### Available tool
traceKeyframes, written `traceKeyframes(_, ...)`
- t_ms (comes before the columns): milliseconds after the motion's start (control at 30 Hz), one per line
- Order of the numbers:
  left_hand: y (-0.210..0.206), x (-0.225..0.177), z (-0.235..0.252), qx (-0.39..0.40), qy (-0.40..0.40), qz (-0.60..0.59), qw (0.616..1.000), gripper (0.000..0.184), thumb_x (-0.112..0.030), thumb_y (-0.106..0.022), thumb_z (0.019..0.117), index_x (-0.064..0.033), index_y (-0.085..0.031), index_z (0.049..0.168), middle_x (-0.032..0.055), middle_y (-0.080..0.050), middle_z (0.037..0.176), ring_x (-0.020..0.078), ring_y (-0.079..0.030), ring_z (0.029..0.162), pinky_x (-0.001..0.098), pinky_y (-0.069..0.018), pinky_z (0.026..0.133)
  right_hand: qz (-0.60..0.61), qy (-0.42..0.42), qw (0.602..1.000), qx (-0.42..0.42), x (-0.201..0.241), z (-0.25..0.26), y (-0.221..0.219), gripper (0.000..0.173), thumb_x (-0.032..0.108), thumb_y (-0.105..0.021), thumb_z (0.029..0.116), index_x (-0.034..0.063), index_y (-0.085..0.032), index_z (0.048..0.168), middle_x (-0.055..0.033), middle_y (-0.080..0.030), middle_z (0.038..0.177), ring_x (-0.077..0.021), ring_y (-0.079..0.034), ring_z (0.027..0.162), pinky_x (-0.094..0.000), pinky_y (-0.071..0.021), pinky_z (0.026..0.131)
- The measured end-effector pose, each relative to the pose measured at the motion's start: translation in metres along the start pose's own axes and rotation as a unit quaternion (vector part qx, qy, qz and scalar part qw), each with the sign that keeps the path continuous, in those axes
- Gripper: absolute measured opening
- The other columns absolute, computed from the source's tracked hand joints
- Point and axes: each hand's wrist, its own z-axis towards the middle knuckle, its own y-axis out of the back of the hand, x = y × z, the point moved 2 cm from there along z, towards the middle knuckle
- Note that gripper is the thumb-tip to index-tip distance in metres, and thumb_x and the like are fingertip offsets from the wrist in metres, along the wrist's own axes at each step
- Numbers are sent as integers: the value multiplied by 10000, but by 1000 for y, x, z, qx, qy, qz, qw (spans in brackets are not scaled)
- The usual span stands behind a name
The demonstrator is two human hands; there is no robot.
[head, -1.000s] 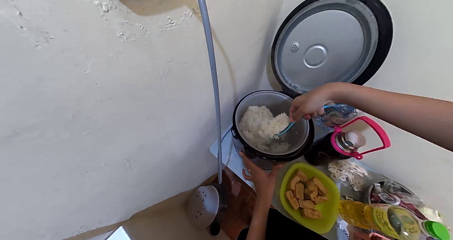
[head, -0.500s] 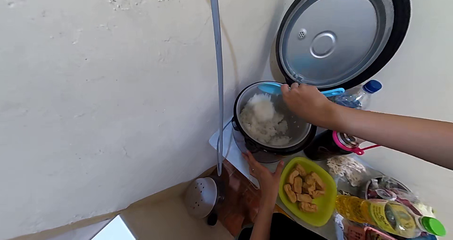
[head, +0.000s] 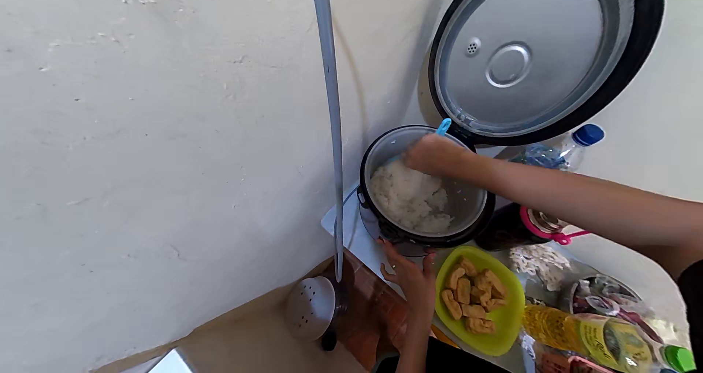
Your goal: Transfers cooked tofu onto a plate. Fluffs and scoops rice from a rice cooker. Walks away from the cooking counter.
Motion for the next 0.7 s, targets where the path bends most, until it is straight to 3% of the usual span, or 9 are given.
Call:
traceKeyframes(133,-1,-2,0,-1,5,9,1000,1038,-264,-793,828,165,-175,1544,390,-178,1615,500,-257,1504,781,-59,1106,27,-3,999,34,6,-30,3,258,-101,-461,1008,-93,-613,1215,-249,-670,989,-428,-682,897,-531,-530,764)
traceKeyframes(367,3,-5,2,26,21,6,999,1061,-263,-788,854,141,-116,1569,376,-100,1640,481,-198,1532,767,-48,1123,1,22,996,81,12,-79,-7,368,-114,-474,1006,-89,-532,1368,-247,-654,1110,-407,-682,948,-496,-538,805)
traceKeyframes(500,4,-5,2,30,20,1,999,1074,-248,-799,846,144,-106,1567,378,-88,1640,489,-207,1525,772,-46,1118,-38,112,992,-51,-14,-86,1,298,-152,-516,959,-98,-646,1222,-245,-677,948,-414,-690,811,-513,-550,713)
traceKeyframes(567,3,-3,2,16,6,0,1000,1073,-255,-803,833,156,-127,1558,393,-117,1627,507,-234,1510,786,-61,1103,-49,118,985,-112,-21,-80,23,312,-158,-506,961,-88,-644,1232,-259,-660,914,-440,-675,804,-533,-532,716)
traceKeyframes(700,1,0,0,-2,-9,6,1000,1063,-290,-791,830,167,-153,1547,402,-159,1613,508,-236,1510,796,-75,1089,-73,119,975,-174,0,-38,37,353,-164,-455,980,-108,-594,1299,-296,-665,1016,-464,-684,913,-543,-546,797)
